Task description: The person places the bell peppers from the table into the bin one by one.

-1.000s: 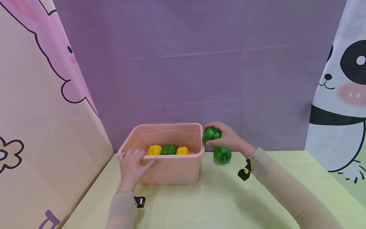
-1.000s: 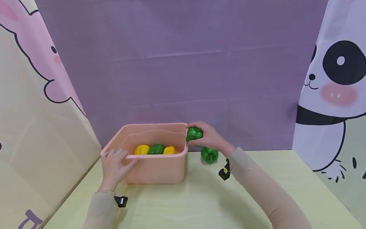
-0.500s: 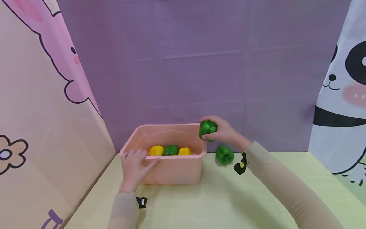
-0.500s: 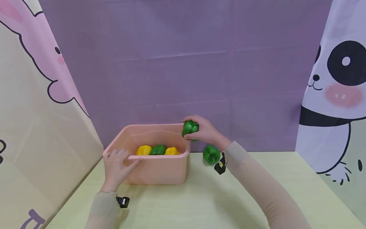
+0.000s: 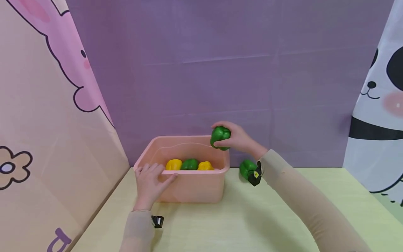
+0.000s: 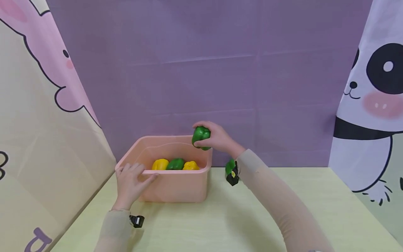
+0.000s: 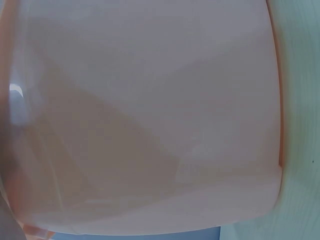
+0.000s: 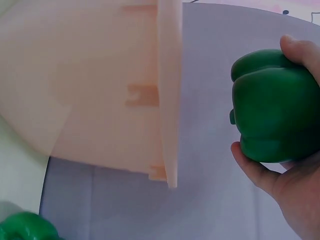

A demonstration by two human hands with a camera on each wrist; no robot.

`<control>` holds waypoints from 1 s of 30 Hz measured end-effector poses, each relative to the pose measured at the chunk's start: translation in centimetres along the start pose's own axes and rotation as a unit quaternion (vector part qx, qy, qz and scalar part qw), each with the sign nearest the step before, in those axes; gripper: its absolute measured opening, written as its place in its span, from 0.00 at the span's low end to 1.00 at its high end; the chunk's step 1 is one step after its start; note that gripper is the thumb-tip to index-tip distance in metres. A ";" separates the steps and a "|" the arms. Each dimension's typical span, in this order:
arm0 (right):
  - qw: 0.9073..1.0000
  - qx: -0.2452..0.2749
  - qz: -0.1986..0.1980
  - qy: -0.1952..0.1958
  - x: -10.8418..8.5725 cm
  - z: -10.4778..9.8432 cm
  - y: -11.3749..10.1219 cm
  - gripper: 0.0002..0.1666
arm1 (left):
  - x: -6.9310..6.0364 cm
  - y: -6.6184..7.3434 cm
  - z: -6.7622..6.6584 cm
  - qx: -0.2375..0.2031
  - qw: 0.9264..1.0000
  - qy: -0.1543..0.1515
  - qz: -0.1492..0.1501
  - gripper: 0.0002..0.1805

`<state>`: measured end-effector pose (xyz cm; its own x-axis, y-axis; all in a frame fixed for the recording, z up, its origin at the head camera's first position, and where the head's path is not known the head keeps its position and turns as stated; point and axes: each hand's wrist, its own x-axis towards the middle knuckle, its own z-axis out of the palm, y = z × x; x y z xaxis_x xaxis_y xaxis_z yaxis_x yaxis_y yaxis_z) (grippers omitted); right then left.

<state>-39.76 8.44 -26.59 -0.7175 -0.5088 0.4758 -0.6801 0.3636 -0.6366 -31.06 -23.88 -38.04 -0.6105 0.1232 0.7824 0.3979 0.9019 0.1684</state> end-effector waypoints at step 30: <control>0.982 0.165 0.084 -0.042 2.7 7.9 -2.2 0.33 | 0.1 0.1 -0.1 0.013 1.000 -0.001 -0.004 0.25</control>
<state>-38.95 0.11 -28.69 -0.7914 -0.5301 0.3043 -0.4572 0.1830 -0.8703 -31.02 -23.83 -37.92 -0.6152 0.1178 0.7795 0.3754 0.9132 0.1583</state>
